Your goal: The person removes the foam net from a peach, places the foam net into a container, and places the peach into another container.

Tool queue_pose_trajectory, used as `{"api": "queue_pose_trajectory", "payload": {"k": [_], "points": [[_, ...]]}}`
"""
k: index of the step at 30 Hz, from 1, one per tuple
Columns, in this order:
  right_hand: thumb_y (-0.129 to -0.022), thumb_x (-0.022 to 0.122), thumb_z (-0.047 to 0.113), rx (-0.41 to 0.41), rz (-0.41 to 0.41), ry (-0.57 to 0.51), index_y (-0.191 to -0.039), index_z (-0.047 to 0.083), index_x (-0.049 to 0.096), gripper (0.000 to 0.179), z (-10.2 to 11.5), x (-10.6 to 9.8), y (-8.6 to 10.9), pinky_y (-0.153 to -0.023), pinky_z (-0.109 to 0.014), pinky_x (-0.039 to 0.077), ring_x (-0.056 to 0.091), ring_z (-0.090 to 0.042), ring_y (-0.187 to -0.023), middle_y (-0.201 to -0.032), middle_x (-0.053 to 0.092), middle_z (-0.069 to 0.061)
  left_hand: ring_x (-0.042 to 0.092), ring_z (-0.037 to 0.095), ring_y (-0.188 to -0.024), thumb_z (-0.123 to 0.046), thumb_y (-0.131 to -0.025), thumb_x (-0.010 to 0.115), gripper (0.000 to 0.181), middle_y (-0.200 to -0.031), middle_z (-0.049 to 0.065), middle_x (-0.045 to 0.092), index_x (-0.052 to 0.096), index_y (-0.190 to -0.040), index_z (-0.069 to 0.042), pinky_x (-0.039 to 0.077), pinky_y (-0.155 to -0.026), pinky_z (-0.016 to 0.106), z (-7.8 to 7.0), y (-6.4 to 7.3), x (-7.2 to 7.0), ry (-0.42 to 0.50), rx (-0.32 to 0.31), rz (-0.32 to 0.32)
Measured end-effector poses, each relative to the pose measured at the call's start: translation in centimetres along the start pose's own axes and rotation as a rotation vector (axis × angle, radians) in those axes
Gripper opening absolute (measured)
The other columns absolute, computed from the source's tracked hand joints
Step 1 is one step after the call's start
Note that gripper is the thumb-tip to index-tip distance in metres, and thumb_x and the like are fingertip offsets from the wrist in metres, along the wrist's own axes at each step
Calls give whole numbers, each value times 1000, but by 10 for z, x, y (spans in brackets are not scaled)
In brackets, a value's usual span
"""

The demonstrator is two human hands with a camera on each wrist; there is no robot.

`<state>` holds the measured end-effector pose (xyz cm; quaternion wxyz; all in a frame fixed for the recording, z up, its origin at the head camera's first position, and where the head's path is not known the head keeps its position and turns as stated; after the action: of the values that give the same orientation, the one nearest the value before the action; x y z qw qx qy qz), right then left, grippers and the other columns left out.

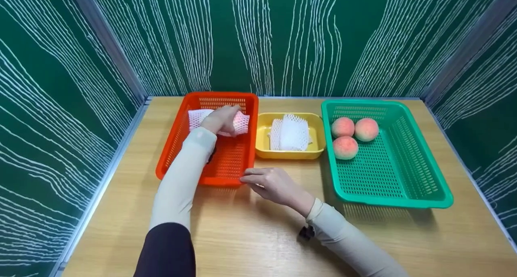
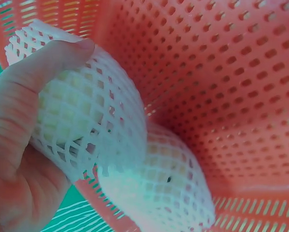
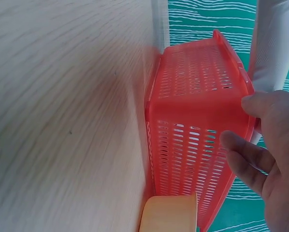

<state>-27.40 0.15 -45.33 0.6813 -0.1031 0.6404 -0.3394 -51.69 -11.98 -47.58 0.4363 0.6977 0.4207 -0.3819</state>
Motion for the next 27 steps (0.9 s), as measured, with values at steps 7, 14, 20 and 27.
{"api": "queue_pose_trajectory", "payload": {"k": [7,14,20,27], "points": [[-85,72,6,-24,11,-19,-112,11,72,28,3,1,1,-79,-28,55,67,-14,-94,-111,68,-3,37,23,-130,-19,-68,88,109,-151,-3,34,24,-154,-33,33,-106,53,-9,34,-20,44,14,-37],[-89,69,12,13,53,-2,-114,11,71,25,-1,-11,3,-83,-34,54,66,-19,-104,-120,66,-5,42,21,-121,-22,-68,89,103,-144,-2,41,30,-151,-32,43,-100,47,-31,64,-46,-49,136,-120],[-90,67,14,50,72,-19,-120,8,66,30,-5,-25,13,-87,-34,52,65,-19,-105,-117,67,-6,46,19,-115,-26,-65,91,100,-137,-2,45,34,-148,-30,46,-96,46,-47,90,-60,-129,189,-151],[-87,72,12,70,-57,-28,-112,5,67,27,-2,-55,28,-88,-35,51,61,-21,-102,-112,66,-6,48,20,-109,-26,-66,91,92,-132,2,48,39,-143,-25,48,-95,41,-86,131,-66,-213,288,-156]]}}
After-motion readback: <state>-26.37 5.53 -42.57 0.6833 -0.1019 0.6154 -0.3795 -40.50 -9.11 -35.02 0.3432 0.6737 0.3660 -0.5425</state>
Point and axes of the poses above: each hand's wrist, its own y-axis away from the middle knuckle, its own x-axis out of the palm, z = x × y, the point moved 9 cm from there along -y, towards the middle knuckle
